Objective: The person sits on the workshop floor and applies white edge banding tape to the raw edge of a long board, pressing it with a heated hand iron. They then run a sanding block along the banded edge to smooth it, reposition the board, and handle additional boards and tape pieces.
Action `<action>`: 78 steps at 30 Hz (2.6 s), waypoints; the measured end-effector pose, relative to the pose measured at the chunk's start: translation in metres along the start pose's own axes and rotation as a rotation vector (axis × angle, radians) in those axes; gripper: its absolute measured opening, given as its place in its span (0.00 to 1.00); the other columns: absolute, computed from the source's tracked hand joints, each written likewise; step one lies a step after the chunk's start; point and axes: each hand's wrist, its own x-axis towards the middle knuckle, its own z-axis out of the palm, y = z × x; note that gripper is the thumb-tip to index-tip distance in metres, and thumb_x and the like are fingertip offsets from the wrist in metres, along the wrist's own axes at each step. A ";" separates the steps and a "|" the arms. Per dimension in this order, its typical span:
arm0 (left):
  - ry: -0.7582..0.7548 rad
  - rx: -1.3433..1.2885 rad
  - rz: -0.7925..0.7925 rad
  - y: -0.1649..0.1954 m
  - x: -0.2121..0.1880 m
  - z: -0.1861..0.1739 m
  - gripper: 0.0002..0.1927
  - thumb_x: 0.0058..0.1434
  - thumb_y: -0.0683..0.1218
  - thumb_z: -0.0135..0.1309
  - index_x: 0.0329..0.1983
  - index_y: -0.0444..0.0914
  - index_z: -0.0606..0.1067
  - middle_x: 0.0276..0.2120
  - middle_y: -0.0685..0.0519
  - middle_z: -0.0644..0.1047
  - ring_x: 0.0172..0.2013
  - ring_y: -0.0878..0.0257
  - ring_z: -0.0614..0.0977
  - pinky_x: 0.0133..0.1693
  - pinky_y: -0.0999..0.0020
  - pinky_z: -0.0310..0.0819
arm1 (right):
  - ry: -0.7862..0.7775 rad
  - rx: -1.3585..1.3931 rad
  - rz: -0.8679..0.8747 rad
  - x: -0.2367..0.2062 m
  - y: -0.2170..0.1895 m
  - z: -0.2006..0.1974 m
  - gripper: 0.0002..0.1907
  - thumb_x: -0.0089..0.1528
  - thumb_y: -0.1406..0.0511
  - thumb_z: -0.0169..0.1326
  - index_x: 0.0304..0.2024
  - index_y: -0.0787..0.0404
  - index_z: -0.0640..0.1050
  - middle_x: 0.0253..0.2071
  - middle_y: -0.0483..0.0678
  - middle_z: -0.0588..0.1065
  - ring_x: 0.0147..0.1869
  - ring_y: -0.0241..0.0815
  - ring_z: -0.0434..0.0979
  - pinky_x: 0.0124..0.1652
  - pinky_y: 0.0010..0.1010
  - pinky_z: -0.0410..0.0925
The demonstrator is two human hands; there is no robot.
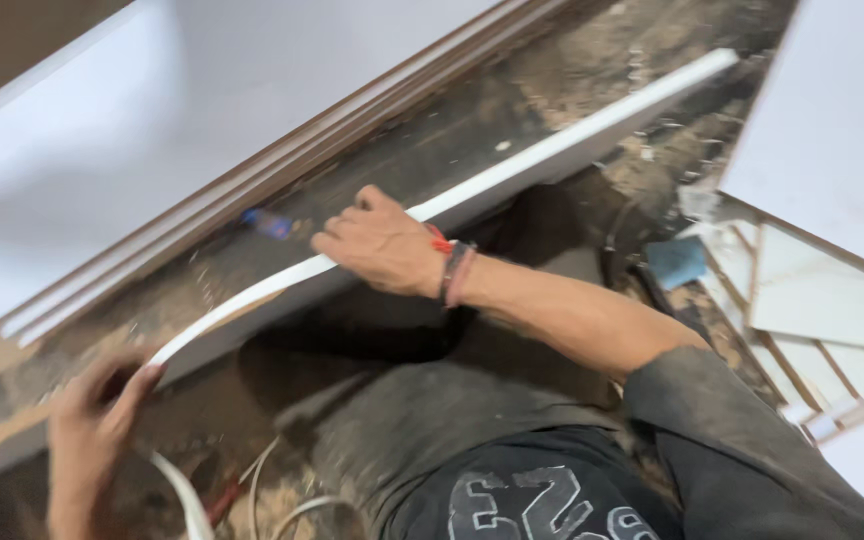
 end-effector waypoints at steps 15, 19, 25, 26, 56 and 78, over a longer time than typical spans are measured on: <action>-0.083 -0.107 0.018 -0.036 0.023 -0.007 0.12 0.67 0.45 0.62 0.49 0.33 0.82 0.33 0.51 0.79 0.36 0.68 0.76 0.40 0.71 0.69 | -0.371 -0.312 0.354 -0.135 0.176 -0.087 0.08 0.60 0.66 0.60 0.40 0.52 0.76 0.37 0.45 0.78 0.51 0.50 0.78 0.60 0.64 0.57; -0.171 -0.232 -0.121 -0.078 0.041 -0.061 0.16 0.62 0.47 0.60 0.51 0.36 0.82 0.36 0.55 0.80 0.39 0.67 0.77 0.45 0.69 0.71 | -0.455 -0.486 0.438 -0.174 0.204 -0.126 0.17 0.56 0.63 0.65 0.47 0.51 0.78 0.41 0.43 0.78 0.55 0.46 0.78 0.63 0.52 0.62; 0.018 -0.126 -0.283 -0.139 0.037 -0.141 0.19 0.70 0.52 0.62 0.56 0.35 0.82 0.38 0.51 0.76 0.43 0.60 0.72 0.47 0.59 0.65 | -0.180 -0.157 0.465 -0.210 0.229 -0.103 0.20 0.67 0.53 0.65 0.55 0.55 0.78 0.50 0.49 0.78 0.56 0.47 0.77 0.61 0.33 0.64; 0.012 -0.071 -0.317 -0.139 0.035 -0.145 0.19 0.67 0.52 0.63 0.57 0.37 0.82 0.40 0.51 0.78 0.45 0.59 0.74 0.49 0.58 0.67 | -0.165 -0.147 0.471 -0.216 0.233 -0.099 0.17 0.70 0.53 0.64 0.55 0.54 0.78 0.50 0.47 0.77 0.56 0.45 0.77 0.62 0.32 0.63; 0.114 0.010 0.845 0.296 0.088 0.250 0.12 0.64 0.46 0.62 0.49 0.41 0.78 0.38 0.51 0.78 0.41 0.51 0.81 0.38 0.55 0.75 | -0.258 0.446 1.676 -0.410 0.073 0.008 0.27 0.66 0.50 0.45 0.61 0.57 0.72 0.38 0.61 0.81 0.45 0.57 0.82 0.49 0.47 0.71; 0.126 0.043 0.787 0.294 0.084 0.252 0.12 0.64 0.51 0.60 0.46 0.41 0.78 0.39 0.51 0.75 0.43 0.52 0.79 0.37 0.54 0.76 | 0.148 0.265 1.109 -0.200 0.206 -0.251 0.19 0.76 0.55 0.48 0.46 0.65 0.76 0.28 0.43 0.71 0.30 0.33 0.70 0.29 0.29 0.63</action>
